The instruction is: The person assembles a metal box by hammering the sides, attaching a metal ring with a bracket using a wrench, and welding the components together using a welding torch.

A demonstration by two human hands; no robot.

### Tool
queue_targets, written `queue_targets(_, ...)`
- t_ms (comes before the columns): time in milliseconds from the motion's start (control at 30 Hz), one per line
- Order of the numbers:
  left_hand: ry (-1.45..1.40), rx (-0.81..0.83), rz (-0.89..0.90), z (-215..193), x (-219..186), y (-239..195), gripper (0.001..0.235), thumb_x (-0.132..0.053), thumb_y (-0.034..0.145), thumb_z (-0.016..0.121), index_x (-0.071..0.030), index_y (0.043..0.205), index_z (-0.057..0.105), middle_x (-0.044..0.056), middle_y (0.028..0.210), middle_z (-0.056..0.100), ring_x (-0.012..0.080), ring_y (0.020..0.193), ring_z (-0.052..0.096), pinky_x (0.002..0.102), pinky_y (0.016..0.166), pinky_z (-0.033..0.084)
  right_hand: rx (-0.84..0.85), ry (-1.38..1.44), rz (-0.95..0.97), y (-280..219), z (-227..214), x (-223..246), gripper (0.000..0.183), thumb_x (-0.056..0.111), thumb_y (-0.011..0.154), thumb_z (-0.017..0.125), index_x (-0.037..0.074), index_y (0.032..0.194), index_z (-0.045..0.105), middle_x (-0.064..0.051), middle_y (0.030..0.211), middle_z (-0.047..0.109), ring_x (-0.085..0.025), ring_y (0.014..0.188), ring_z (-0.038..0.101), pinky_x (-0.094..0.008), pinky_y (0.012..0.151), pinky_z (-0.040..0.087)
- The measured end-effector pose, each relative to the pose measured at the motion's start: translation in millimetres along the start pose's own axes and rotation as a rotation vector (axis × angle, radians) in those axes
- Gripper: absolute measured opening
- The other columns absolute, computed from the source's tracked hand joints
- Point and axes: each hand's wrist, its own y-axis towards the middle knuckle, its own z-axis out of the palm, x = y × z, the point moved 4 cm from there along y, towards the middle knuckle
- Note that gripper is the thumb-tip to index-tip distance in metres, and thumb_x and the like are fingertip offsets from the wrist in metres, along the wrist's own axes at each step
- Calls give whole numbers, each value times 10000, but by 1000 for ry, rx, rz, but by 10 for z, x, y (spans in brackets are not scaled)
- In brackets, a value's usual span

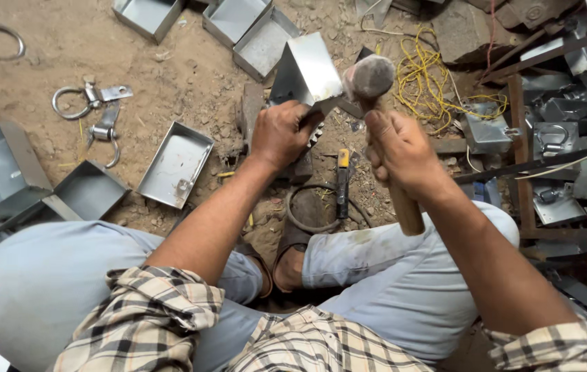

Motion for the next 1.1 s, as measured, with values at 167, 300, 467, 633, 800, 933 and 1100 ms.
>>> queue_targets(167, 20, 22, 2, 13, 1, 6, 185, -306, 951, 753, -136, 878, 770, 55, 812, 735, 228, 695, 734, 414, 675, 595, -5, 125, 43, 38, -204, -11, 492, 571, 1002, 539, 89, 913, 508, -5, 638, 511, -87, 435, 450, -270, 373, 390)
queue_targets(300, 15, 11, 8, -33, -44, 9, 162, -286, 939, 755, -133, 888, 777, 63, 816, 741, 242, 697, 734, 419, 679, 594, 14, 296, 70, 119, -43, -262, 558, 642, 967, 520, 88, 899, 485, -6, 589, 474, -107, 400, 451, -291, 358, 412)
queue_targets(467, -14, 13, -9, -57, -24, 4, 169, -295, 941, 755, -134, 895, 776, 63, 837, 745, 248, 717, 739, 420, 690, 598, 34, 310, 146, 31, -144, -345, 556, 637, 969, 526, 86, 913, 470, -1, 594, 454, -106, 394, 423, -294, 344, 382)
queue_targets(633, 6, 11, 21, -23, -2, -2, 178, -290, 953, 751, -121, 901, 768, 60, 841, 744, 236, 715, 742, 405, 685, 604, 42, 200, 11, 200, -35, -346, 558, 633, 983, 551, 83, 942, 469, -11, 630, 493, -91, 444, 446, -271, 390, 385)
queue_targets(800, 3, 36, -13, 46, 45, 36, 116, -245, 932, 766, -130, 921, 772, 54, 866, 760, 196, 699, 751, 359, 676, 626, 70, 240, 130, 123, -98, -475, 550, 634, 959, 527, 87, 917, 488, -11, 594, 479, -104, 392, 432, -287, 357, 395)
queue_targets(933, -28, 65, -55, 32, 72, 15, 91, -227, 940, 763, -140, 927, 782, 45, 867, 770, 198, 704, 757, 359, 680, 629, 4, 387, 145, 29, -65, -822, 551, 628, 979, 501, 80, 928, 514, -6, 597, 471, -106, 391, 438, -283, 352, 388)
queue_targets(1100, 77, -73, 106, -49, 21, -38, 154, -181, 842, 801, -69, 945, 782, 100, 866, 761, 289, 777, 742, 417, 705, 601, -114, 362, 262, 51, -124, -1298, 557, 644, 951, 518, 88, 918, 504, -8, 614, 489, -112, 399, 438, -289, 351, 383)
